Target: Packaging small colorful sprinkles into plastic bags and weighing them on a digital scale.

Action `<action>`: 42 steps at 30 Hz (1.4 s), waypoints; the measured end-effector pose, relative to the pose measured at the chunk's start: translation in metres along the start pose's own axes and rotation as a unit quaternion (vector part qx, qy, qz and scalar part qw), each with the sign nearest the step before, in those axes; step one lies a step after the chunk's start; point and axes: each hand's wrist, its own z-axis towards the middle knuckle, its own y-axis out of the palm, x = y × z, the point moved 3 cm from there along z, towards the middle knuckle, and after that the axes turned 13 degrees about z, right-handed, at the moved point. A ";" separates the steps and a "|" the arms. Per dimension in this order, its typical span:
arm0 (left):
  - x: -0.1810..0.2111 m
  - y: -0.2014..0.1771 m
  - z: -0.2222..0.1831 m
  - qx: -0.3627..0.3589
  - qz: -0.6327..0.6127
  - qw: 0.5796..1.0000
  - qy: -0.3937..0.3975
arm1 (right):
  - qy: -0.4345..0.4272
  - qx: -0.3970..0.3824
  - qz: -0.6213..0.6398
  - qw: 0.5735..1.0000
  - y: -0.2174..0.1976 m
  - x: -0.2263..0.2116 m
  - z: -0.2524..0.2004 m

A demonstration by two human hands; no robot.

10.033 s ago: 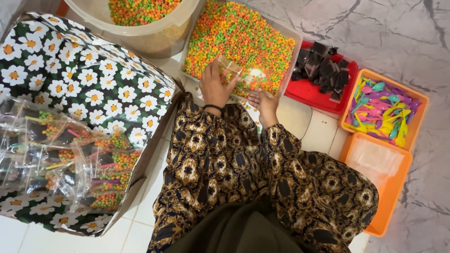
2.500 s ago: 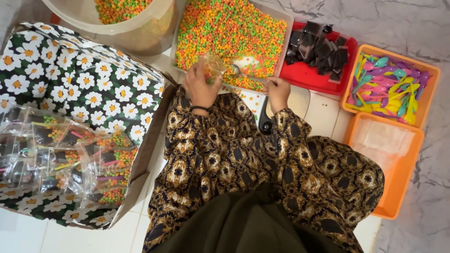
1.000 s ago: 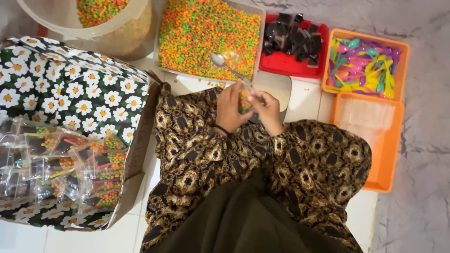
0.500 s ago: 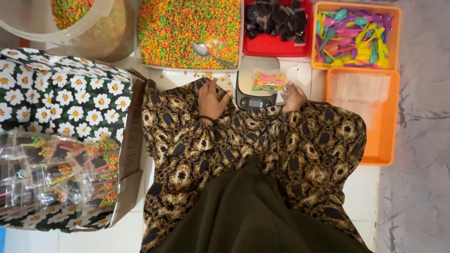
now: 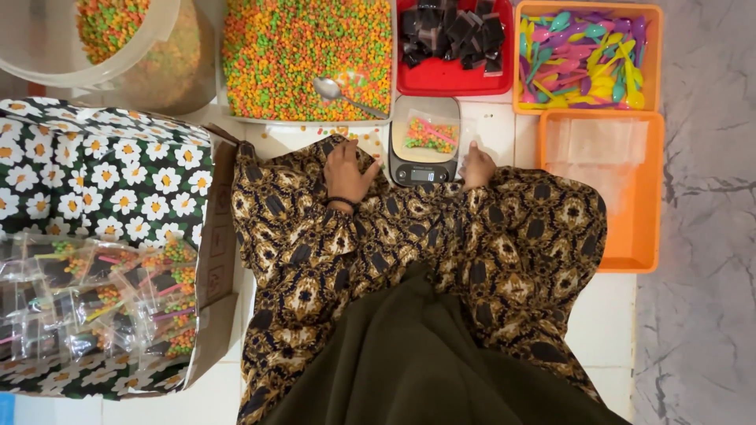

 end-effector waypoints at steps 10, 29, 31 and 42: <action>0.002 0.001 -0.002 -0.006 0.007 1.000 -0.002 | 0.047 0.034 0.041 0.997 -0.015 -0.010 -0.015; 0.049 -0.020 -0.014 -0.010 0.056 0.987 0.148 | -0.128 -0.144 0.067 0.979 0.001 -0.104 -0.109; 0.062 -0.024 -0.011 0.008 0.029 0.984 0.174 | -0.180 -0.169 0.042 0.968 0.003 -0.131 -0.137; 0.093 -0.018 0.036 0.020 -0.085 0.978 0.190 | -0.183 -0.355 -0.044 0.916 0.034 -0.188 -0.163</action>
